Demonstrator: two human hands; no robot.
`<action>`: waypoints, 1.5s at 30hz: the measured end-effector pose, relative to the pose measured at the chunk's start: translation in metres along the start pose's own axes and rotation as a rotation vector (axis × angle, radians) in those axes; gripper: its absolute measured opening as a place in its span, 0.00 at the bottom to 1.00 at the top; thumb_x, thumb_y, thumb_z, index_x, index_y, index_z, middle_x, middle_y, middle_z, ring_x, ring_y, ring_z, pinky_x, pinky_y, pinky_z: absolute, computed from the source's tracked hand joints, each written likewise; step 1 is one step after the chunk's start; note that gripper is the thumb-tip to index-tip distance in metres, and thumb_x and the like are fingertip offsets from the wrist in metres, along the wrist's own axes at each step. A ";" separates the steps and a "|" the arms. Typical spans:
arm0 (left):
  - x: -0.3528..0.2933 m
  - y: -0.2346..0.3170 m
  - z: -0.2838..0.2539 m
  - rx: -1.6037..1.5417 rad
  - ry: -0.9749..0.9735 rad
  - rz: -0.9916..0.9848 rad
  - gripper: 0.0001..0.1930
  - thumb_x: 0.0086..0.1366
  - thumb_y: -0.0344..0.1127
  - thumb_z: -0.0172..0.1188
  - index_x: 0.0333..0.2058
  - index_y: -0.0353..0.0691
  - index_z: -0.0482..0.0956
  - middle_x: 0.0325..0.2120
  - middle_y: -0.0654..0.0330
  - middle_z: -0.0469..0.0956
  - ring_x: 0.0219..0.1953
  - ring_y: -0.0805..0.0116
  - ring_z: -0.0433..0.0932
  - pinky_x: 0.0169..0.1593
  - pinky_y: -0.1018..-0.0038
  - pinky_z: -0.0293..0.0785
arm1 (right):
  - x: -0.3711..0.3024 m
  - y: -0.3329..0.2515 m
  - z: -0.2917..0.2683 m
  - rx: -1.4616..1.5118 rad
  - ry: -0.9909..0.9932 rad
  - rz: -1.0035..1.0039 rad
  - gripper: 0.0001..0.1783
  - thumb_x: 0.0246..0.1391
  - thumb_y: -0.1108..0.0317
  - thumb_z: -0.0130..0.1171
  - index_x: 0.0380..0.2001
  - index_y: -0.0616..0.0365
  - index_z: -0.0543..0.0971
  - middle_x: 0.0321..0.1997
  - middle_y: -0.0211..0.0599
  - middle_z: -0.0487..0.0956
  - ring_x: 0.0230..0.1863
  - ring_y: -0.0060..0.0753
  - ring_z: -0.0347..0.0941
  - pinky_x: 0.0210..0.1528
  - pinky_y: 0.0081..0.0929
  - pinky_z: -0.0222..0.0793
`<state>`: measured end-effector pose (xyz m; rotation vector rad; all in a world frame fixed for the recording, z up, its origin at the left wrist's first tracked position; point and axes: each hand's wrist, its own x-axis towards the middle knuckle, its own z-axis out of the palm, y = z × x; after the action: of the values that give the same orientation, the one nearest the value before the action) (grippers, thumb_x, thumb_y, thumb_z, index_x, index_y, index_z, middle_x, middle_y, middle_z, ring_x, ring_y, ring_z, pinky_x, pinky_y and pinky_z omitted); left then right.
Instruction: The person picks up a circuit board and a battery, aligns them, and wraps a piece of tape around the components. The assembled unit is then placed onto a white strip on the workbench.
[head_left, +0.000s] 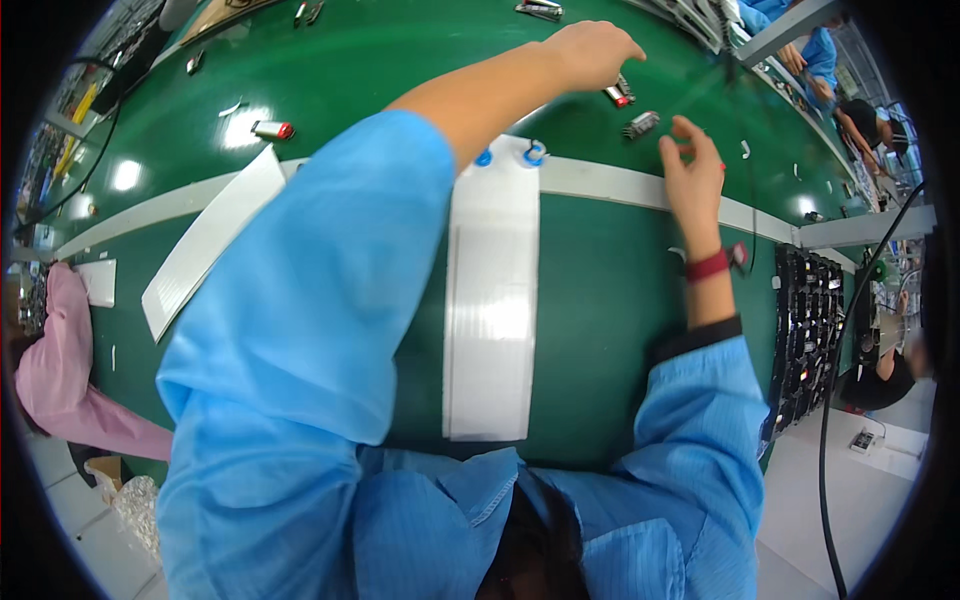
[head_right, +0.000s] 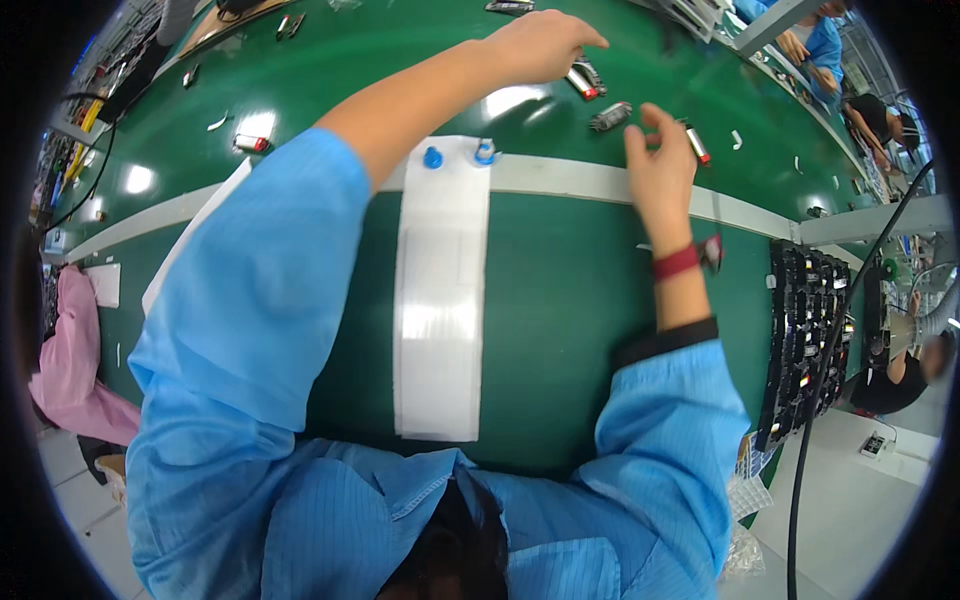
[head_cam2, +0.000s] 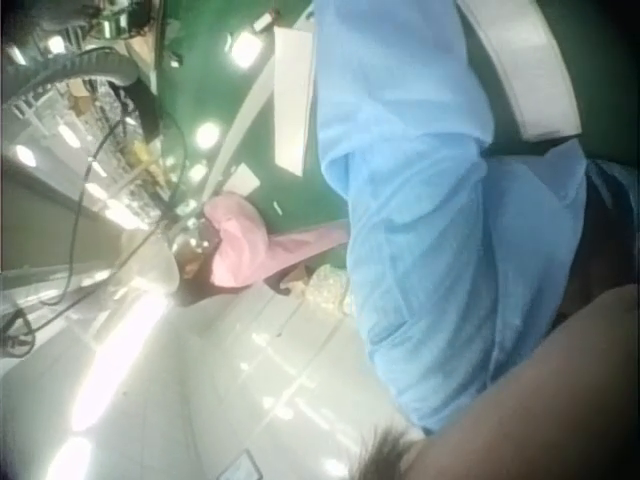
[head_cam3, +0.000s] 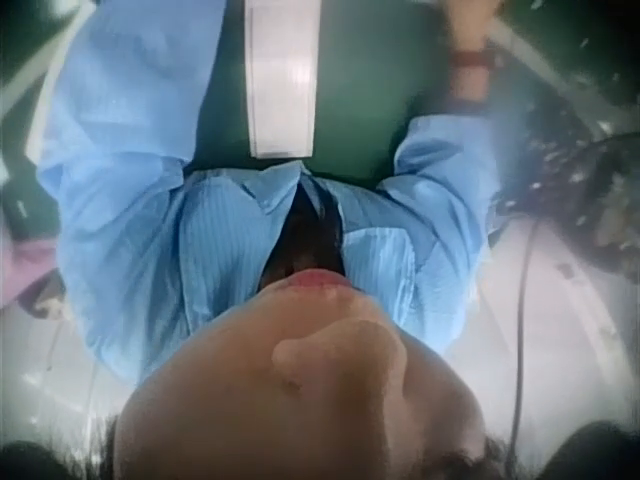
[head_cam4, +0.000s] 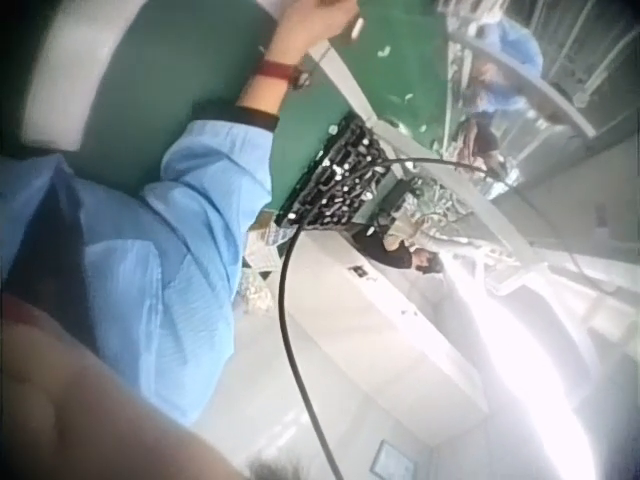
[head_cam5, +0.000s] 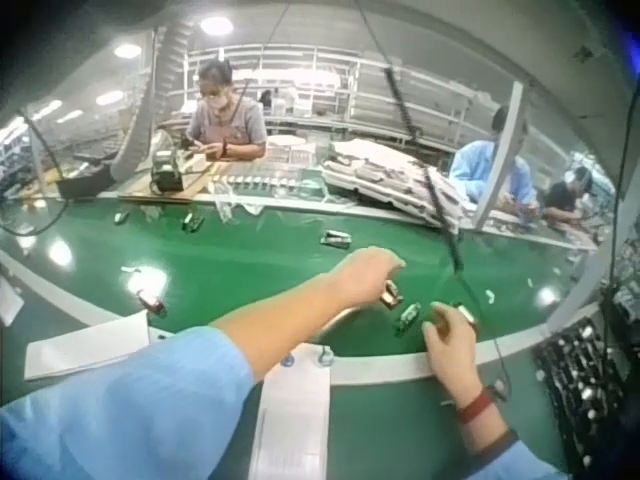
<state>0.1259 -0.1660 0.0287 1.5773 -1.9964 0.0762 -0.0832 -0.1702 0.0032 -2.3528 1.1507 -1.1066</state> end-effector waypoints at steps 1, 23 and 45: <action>0.009 -0.010 0.013 0.006 0.007 0.001 0.17 0.52 0.24 0.48 0.41 0.45 0.77 0.37 0.57 0.76 0.41 0.58 0.73 0.46 0.67 0.69 | -0.013 -0.014 -0.004 0.207 -0.072 0.049 0.14 0.47 0.71 0.56 0.39 0.61 0.74 0.35 0.36 0.76 0.33 0.24 0.71 0.32 0.20 0.68; -0.162 0.049 -0.068 -0.936 -0.043 -0.381 0.17 0.58 0.35 0.54 0.45 0.32 0.71 0.33 0.58 0.76 0.34 0.74 0.75 0.37 0.80 0.71 | -0.046 -0.098 0.006 0.913 -0.497 0.345 0.17 0.50 0.71 0.56 0.42 0.68 0.70 0.34 0.38 0.77 0.30 0.22 0.72 0.35 0.17 0.69; -0.164 0.030 -0.091 -1.279 0.027 -0.568 0.12 0.55 0.31 0.57 0.35 0.26 0.76 0.29 0.55 0.78 0.28 0.76 0.74 0.30 0.86 0.68 | -0.058 -0.112 0.022 0.298 -0.134 -0.091 0.12 0.48 0.71 0.57 0.37 0.64 0.73 0.34 0.38 0.77 0.31 0.22 0.73 0.34 0.18 0.70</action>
<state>0.1561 0.0215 0.0352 1.1078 -1.0056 -1.1373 -0.0287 -0.0557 0.0207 -2.2240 0.7793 -1.0500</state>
